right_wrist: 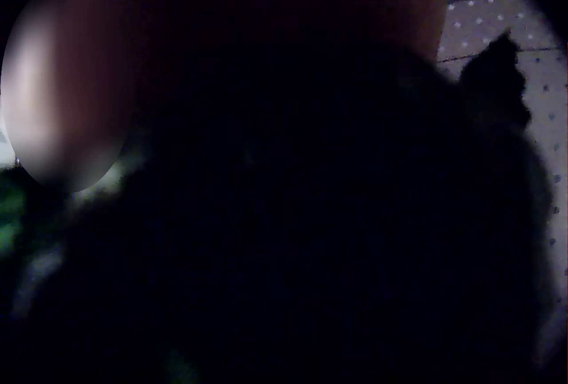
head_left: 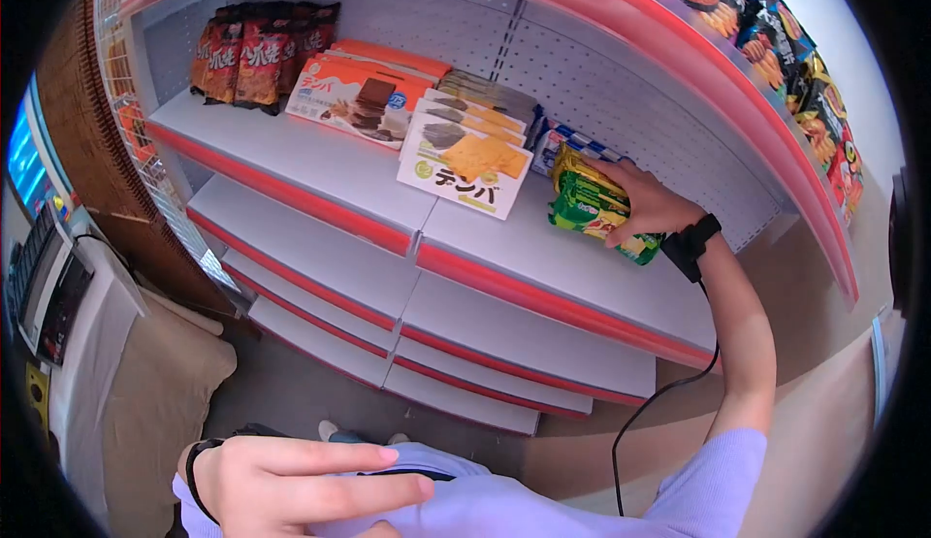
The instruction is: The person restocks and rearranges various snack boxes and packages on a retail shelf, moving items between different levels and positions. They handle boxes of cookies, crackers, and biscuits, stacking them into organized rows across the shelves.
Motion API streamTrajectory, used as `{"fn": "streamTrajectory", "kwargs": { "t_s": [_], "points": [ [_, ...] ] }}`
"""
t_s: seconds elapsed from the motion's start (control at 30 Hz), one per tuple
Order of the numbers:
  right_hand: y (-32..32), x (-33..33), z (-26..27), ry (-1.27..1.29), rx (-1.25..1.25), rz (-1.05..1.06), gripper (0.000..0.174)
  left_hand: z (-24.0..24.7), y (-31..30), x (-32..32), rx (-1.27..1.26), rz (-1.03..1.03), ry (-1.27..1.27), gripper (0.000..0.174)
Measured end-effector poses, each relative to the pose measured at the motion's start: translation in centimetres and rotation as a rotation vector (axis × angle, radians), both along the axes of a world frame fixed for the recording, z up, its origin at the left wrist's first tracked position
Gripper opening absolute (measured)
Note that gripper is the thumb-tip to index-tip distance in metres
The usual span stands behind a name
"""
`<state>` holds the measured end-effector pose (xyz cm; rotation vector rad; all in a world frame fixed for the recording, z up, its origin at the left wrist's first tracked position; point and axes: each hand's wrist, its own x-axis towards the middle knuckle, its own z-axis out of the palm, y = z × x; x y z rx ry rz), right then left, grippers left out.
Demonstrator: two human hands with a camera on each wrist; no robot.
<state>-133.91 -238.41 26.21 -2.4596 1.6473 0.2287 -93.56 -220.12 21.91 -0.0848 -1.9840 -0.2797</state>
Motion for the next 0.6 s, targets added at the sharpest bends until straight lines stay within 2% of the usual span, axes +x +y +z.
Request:
{"fn": "streamTrajectory", "kwargs": {
  "t_s": [0.23, 0.3, 0.4, 0.5, 0.57, 0.6],
  "points": [
    [-2.8, 0.1, -2.2, -0.134, 0.130, -0.004, 0.115, 0.2, 1.2, -0.5, 0.099, 0.144, 0.094, 0.065],
    [-3.0, -0.5, -3.2, 0.194, -0.041, 0.075, 0.116, 0.0, 1.0, -0.3, 0.101, 0.148, 0.124, 0.065],
    [-1.7, -0.2, -3.0, 0.205, -0.040, -0.017, 0.118, -0.2, 0.7, 0.6, 0.075, 0.030, 0.067, 0.066],
    [-0.8, -0.1, -3.2, 0.113, 0.018, -0.106, 0.113, -0.3, 0.6, 0.4, 0.071, 0.002, 0.062, 0.068],
    [-1.3, -1.5, -4.9, 0.058, -0.027, -0.101, 0.109, -1.0, 0.6, -0.8, 0.010, 0.076, 0.253, 0.052],
    [-1.4, -1.8, -5.5, 0.003, -0.074, -0.082, 0.106, -0.3, 0.7, -0.3, 0.009, 0.067, 0.252, 0.052]
  ]
}}
